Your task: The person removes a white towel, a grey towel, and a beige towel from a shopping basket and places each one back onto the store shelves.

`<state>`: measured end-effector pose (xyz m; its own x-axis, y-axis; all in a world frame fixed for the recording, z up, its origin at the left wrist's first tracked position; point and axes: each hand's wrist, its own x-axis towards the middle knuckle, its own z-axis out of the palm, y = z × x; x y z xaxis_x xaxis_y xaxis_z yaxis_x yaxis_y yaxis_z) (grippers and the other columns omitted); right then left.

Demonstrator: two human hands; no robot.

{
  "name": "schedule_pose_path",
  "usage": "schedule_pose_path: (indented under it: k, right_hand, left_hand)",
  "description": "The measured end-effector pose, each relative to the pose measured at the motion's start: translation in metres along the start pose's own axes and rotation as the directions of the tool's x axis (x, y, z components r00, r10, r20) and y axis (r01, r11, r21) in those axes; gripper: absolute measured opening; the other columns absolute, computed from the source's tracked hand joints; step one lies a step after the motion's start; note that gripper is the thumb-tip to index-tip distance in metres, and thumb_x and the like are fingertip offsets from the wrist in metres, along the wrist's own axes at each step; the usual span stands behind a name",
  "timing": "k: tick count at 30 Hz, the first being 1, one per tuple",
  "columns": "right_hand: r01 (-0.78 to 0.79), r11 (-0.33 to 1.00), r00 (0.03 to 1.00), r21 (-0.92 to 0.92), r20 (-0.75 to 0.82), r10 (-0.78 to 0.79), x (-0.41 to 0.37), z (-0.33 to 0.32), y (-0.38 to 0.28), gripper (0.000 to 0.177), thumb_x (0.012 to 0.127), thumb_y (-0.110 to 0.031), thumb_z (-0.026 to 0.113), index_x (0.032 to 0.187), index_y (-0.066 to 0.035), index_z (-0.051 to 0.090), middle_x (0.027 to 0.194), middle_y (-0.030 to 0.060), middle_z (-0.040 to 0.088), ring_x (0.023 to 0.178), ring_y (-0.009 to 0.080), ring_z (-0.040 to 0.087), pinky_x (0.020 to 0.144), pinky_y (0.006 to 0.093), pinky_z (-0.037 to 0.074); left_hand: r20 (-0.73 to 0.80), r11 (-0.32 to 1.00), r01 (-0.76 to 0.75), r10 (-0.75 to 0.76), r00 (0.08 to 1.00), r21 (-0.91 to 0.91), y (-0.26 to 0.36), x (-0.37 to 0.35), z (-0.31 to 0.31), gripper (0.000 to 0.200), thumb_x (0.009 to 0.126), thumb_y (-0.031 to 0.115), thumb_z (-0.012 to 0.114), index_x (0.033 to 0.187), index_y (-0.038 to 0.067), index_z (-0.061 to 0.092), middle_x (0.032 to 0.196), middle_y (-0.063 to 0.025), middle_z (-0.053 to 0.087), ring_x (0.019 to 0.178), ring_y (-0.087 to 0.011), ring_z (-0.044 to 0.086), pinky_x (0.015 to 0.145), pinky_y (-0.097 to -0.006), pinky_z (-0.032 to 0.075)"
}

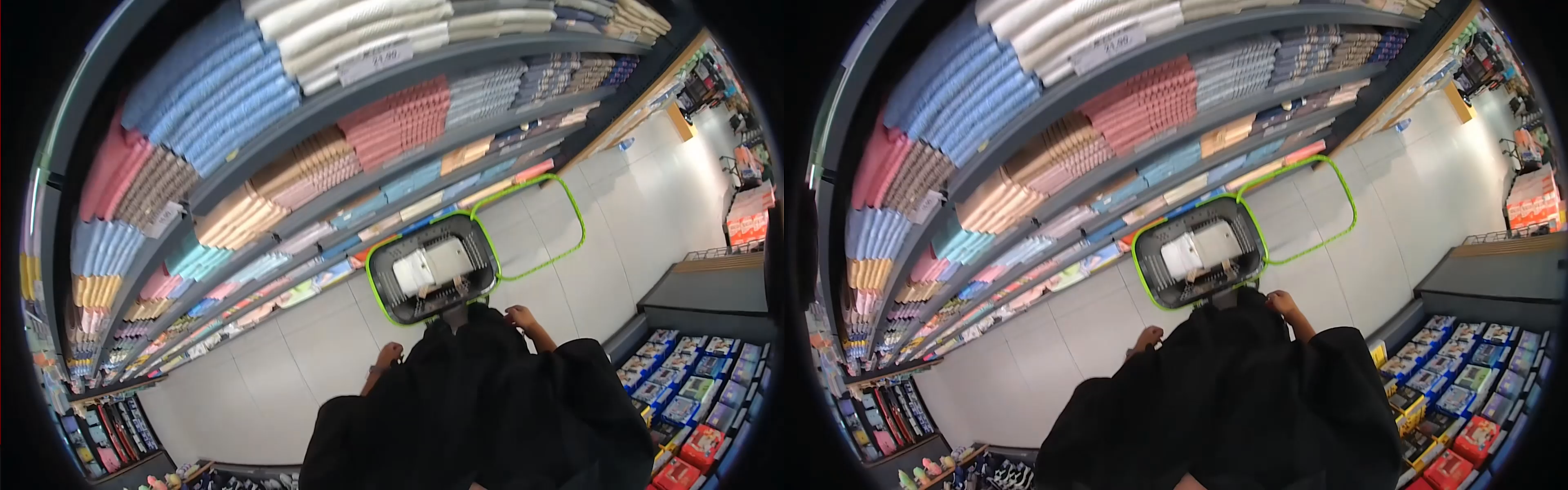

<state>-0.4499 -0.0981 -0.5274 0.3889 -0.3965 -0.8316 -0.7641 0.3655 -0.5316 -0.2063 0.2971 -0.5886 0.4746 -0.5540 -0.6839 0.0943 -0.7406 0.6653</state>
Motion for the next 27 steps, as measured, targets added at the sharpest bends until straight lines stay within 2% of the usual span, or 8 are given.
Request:
schedule_pose_path:
  k: [5, 11, 13, 15, 17, 20, 24, 27]
  right_hand:
    - [-0.149, 0.989, 0.981, -0.021, -0.13, 0.145, -0.023, -0.014, 0.055, 0.032, 0.086, -0.023, 0.048, 0.107, -0.001, 0.06, 0.091, 0.0106, 0.064, 0.079, 0.0185, 0.061, 0.066, 0.0317, 0.05]
    - [-0.209, 0.978, 0.974, -0.009, -0.089, 0.207, -0.036, -0.014, 0.112, 0.033, 0.086, -0.024, 0.049, 0.107, -0.001, 0.06, 0.092, 0.0096, 0.065, 0.079, 0.0165, 0.06, 0.066, 0.0308, 0.049]
    - [-0.218, 0.976, 0.972, 0.007, -0.085, 0.218, -0.029, -0.012, 0.139, 0.033, 0.086, -0.024, 0.049, 0.107, -0.001, 0.06, 0.093, 0.0095, 0.065, 0.08, 0.0171, 0.06, 0.068, 0.0307, 0.049]
    - [-0.166, 0.984, 0.98, 0.068, -0.096, 0.172, -0.007, -0.013, 0.195, 0.031, 0.087, -0.023, 0.049, 0.103, 0.0, 0.061, 0.089, 0.0089, 0.065, 0.078, 0.0179, 0.059, 0.068, 0.0304, 0.048]
    - [-0.027, 0.99, 0.981, -0.136, -0.196, -0.001, -0.002, -0.017, 0.23, 0.03, 0.086, -0.022, 0.05, 0.098, 0.001, 0.064, 0.086, 0.0089, 0.065, 0.076, 0.0166, 0.058, 0.067, 0.0288, 0.047]
    - [-0.161, 0.986, 0.945, 0.035, -0.283, 0.164, -0.016, -0.021, 0.254, 0.029, 0.085, -0.02, 0.051, 0.095, 0.003, 0.065, 0.085, 0.0087, 0.064, 0.074, 0.0144, 0.057, 0.066, 0.0273, 0.046]
    - [-0.113, 0.986, 0.947, -0.126, -0.313, 0.068, -0.02, -0.039, 0.332, 0.03, 0.082, -0.021, 0.05, 0.092, 0.004, 0.064, 0.084, 0.0132, 0.065, 0.081, 0.0219, 0.061, 0.072, 0.0345, 0.048]
    - [-0.081, 0.96, 0.958, -0.267, -0.288, 0.0, -0.01, -0.052, 0.445, 0.029, 0.084, -0.019, 0.05, 0.092, 0.004, 0.064, 0.084, 0.0131, 0.066, 0.078, 0.0215, 0.062, 0.071, 0.0343, 0.049]
  left_hand:
    - [-0.017, 0.98, 0.097, -0.102, 0.995, -0.174, -0.027, 0.0, -0.011, 0.03, 0.08, 0.024, 0.051, 0.079, -0.003, 0.063, 0.066, -0.0097, 0.062, 0.062, -0.0175, 0.06, 0.06, -0.0317, 0.048]
    - [0.002, 0.972, 0.179, -0.18, 0.984, -0.151, -0.032, 0.05, 0.006, 0.029, 0.08, 0.024, 0.051, 0.083, -0.002, 0.063, 0.072, -0.0082, 0.063, 0.065, -0.0162, 0.06, 0.062, -0.0293, 0.048]
    - [-0.001, 0.955, 0.132, -0.138, 0.99, -0.265, -0.027, 0.077, 0.021, 0.028, 0.083, 0.022, 0.051, 0.088, -0.002, 0.063, 0.075, -0.0079, 0.064, 0.065, -0.0154, 0.06, 0.062, -0.0279, 0.048]
    - [0.015, 0.887, 0.161, -0.171, 0.985, -0.432, -0.028, 0.116, 0.038, 0.027, 0.086, 0.022, 0.052, 0.095, -0.001, 0.062, 0.078, -0.0083, 0.065, 0.067, -0.0149, 0.061, 0.063, -0.0261, 0.05]
    - [0.001, 0.83, 0.181, -0.212, 0.977, -0.527, -0.037, 0.165, 0.061, 0.029, 0.088, 0.025, 0.054, 0.101, 0.0, 0.06, 0.081, -0.0094, 0.066, 0.07, -0.0152, 0.063, 0.065, -0.0258, 0.052]
    - [0.039, 0.746, 0.237, -0.273, 0.961, -0.622, -0.051, 0.243, 0.092, 0.028, 0.087, 0.025, 0.057, 0.101, 0.001, 0.06, 0.085, -0.0109, 0.067, 0.071, -0.0173, 0.065, 0.066, -0.0279, 0.053]
    - [0.107, 0.555, 0.293, -0.343, 0.933, -0.779, -0.081, 0.344, 0.135, 0.03, 0.087, 0.023, 0.058, 0.106, -0.001, 0.055, 0.101, -0.016, 0.064, 0.093, -0.0238, 0.063, 0.081, -0.0319, 0.051]
    - [0.128, 0.344, 0.29, -0.424, 0.896, -0.893, -0.124, 0.421, 0.167, 0.029, 0.086, 0.019, 0.057, 0.107, -0.002, 0.054, 0.104, -0.0168, 0.063, 0.099, -0.0262, 0.06, 0.088, -0.035, 0.049]
